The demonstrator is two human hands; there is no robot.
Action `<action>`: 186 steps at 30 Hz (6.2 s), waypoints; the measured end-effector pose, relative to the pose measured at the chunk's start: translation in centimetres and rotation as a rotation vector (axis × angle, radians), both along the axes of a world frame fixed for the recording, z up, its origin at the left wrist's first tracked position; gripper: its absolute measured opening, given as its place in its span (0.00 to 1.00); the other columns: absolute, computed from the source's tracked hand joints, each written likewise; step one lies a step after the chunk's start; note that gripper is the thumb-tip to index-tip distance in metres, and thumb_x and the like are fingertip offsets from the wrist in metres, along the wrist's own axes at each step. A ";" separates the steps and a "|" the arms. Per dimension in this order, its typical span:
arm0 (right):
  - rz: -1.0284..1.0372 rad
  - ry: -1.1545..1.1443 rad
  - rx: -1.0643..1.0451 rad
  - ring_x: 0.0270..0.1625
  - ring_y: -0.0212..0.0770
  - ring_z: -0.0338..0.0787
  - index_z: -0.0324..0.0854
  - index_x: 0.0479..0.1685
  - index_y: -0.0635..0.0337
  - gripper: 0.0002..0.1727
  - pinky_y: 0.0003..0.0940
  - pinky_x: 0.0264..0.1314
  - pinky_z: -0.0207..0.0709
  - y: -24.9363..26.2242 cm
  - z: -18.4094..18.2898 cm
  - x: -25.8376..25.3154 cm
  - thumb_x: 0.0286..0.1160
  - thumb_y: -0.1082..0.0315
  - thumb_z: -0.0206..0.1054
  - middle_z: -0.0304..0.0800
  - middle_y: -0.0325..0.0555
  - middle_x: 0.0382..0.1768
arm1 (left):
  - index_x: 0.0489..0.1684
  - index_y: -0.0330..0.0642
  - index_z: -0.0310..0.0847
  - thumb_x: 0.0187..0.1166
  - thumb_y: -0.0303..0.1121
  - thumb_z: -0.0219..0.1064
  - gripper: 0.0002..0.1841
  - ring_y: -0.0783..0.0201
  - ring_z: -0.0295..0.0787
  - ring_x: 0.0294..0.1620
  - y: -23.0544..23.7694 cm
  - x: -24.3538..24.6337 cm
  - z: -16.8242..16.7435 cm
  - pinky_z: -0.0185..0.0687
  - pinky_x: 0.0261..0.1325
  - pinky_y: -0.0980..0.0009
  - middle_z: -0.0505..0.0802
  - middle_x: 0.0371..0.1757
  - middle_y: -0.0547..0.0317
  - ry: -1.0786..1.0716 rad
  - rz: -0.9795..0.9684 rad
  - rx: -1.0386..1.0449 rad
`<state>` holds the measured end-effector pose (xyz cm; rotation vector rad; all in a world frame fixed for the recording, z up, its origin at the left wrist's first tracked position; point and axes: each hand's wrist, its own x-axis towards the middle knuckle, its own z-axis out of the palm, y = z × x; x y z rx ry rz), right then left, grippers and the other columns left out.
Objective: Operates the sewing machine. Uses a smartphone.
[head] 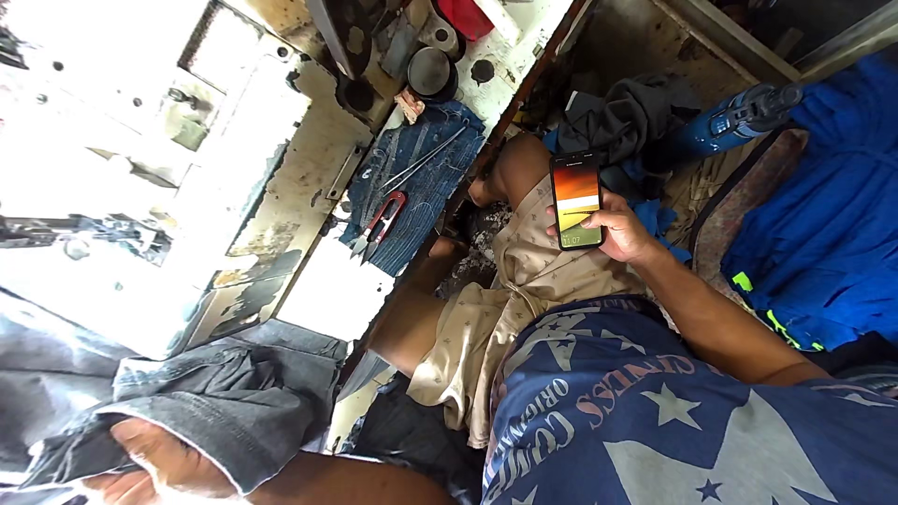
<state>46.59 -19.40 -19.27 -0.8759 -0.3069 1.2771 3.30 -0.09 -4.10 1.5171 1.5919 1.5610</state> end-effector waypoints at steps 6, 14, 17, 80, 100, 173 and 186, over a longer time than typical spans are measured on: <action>0.011 0.002 -0.009 0.63 0.72 0.88 0.66 0.73 0.68 0.28 0.67 0.65 0.84 0.1 0.0 0.1 0.67 0.81 0.55 0.83 0.76 0.65 | 0.80 0.12 0.52 0.90 0.20 0.49 0.24 0.75 0.81 0.62 -1.2 4.7 2.7 0.74 0.69 0.83 0.82 0.65 0.39 0.010 0.181 -0.090; 0.017 -0.009 -0.030 0.62 0.72 0.89 0.65 0.74 0.68 0.29 0.66 0.64 0.85 0.2 0.4 0.0 0.67 0.81 0.56 0.83 0.76 0.65 | 0.81 0.12 0.49 0.91 0.23 0.50 0.26 0.75 0.80 0.72 0.1 0.0 0.0 0.73 0.78 0.78 0.81 0.71 0.40 -0.018 0.037 -0.034; 0.021 -0.014 -0.025 0.63 0.72 0.89 0.65 0.74 0.69 0.28 0.66 0.64 0.84 0.2 0.4 0.0 0.68 0.81 0.55 0.83 0.76 0.65 | 0.80 0.13 0.50 0.91 0.23 0.50 0.25 0.76 0.81 0.70 0.1 0.0 -0.1 0.74 0.77 0.78 0.83 0.68 0.43 -0.046 0.022 -0.018; -0.045 0.025 -0.042 0.68 0.68 0.86 0.62 0.82 0.58 0.26 0.66 0.68 0.82 1.3 3.2 0.1 0.94 0.58 0.36 0.81 0.68 0.70 | 0.82 0.15 0.52 0.90 0.27 0.55 0.28 0.70 0.80 0.74 0.8 -3.6 -1.7 0.74 0.79 0.74 0.81 0.74 0.40 -0.046 0.011 -0.006; -0.012 -0.009 -0.012 0.69 0.70 0.85 0.64 0.80 0.62 0.25 0.68 0.69 0.81 1.3 3.4 0.0 0.86 0.68 0.43 0.79 0.70 0.71 | 0.82 0.15 0.50 0.89 0.26 0.57 0.29 0.69 0.81 0.74 0.9 -3.6 -1.8 0.74 0.81 0.72 0.81 0.72 0.42 -0.107 -0.063 0.040; -0.043 0.001 -0.077 0.66 0.70 0.87 0.66 0.77 0.65 0.24 0.69 0.66 0.82 1.2 3.1 -0.4 0.82 0.77 0.47 0.82 0.72 0.68 | 0.80 0.15 0.56 0.89 0.26 0.56 0.26 0.64 0.81 0.75 1.4 -4.4 -2.7 0.74 0.81 0.69 0.82 0.72 0.38 -0.078 -0.010 0.069; -0.010 0.017 -0.039 0.65 0.72 0.86 0.58 0.84 0.57 0.30 0.70 0.62 0.84 1.7 3.3 0.2 0.80 0.71 0.50 0.79 0.73 0.70 | 0.80 0.18 0.60 0.89 0.30 0.61 0.27 0.61 0.83 0.75 2.5 -7.8 -4.7 0.76 0.81 0.66 0.84 0.72 0.39 -0.027 -0.041 0.081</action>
